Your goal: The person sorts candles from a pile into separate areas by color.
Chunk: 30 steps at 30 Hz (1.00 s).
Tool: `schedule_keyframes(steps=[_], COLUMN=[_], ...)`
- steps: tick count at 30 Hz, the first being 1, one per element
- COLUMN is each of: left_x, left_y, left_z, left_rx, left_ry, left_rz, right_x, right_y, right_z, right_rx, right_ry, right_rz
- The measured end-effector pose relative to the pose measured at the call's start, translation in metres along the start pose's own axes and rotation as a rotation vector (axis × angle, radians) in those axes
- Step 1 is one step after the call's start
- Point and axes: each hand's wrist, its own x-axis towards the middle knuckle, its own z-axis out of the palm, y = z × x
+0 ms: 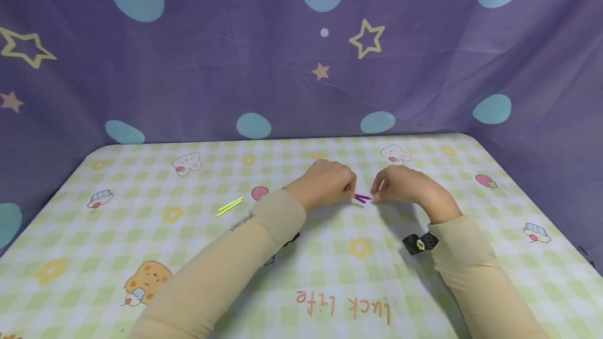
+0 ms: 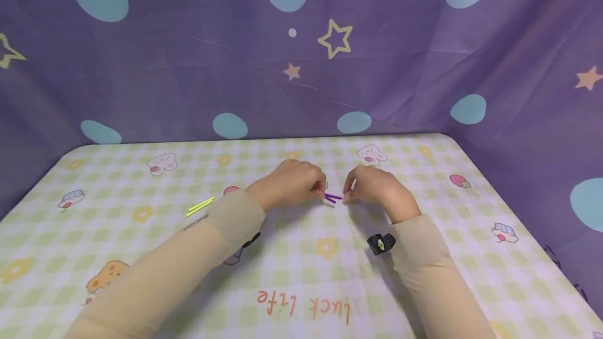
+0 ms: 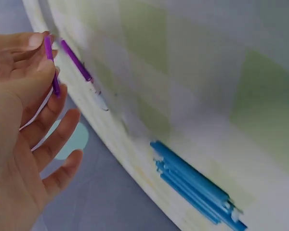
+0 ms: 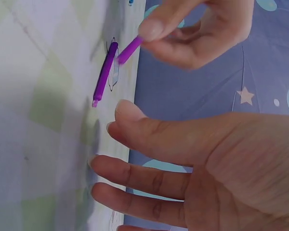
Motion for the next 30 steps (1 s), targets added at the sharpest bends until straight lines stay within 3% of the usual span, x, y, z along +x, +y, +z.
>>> schedule_keyframes(steps=[8,16,23,30], left_x=[0.011,0.008,-0.012,-0.052], left_y=[-0.001,-0.004,-0.001,0.007], left_z=[0.015,0.018,0.005,-0.012], left_rx=[0.078,0.092,0.093,0.123], left_ry=[-0.010,0.006,0.045,0.074], left_rz=[-0.049,-0.070,-0.082,-0.130], right_x=[0.004,0.005,0.003,-0.010], right_y=[0.000,-0.005,-0.006,-0.014], right_z=[0.001,0.001,0.000,-0.003], right_rx=[0.007,0.003,-0.021,-0.024], right_ry=[-0.009,-0.025,-0.020,0.064], right_rz=[-0.012,0.012,0.011,-0.011])
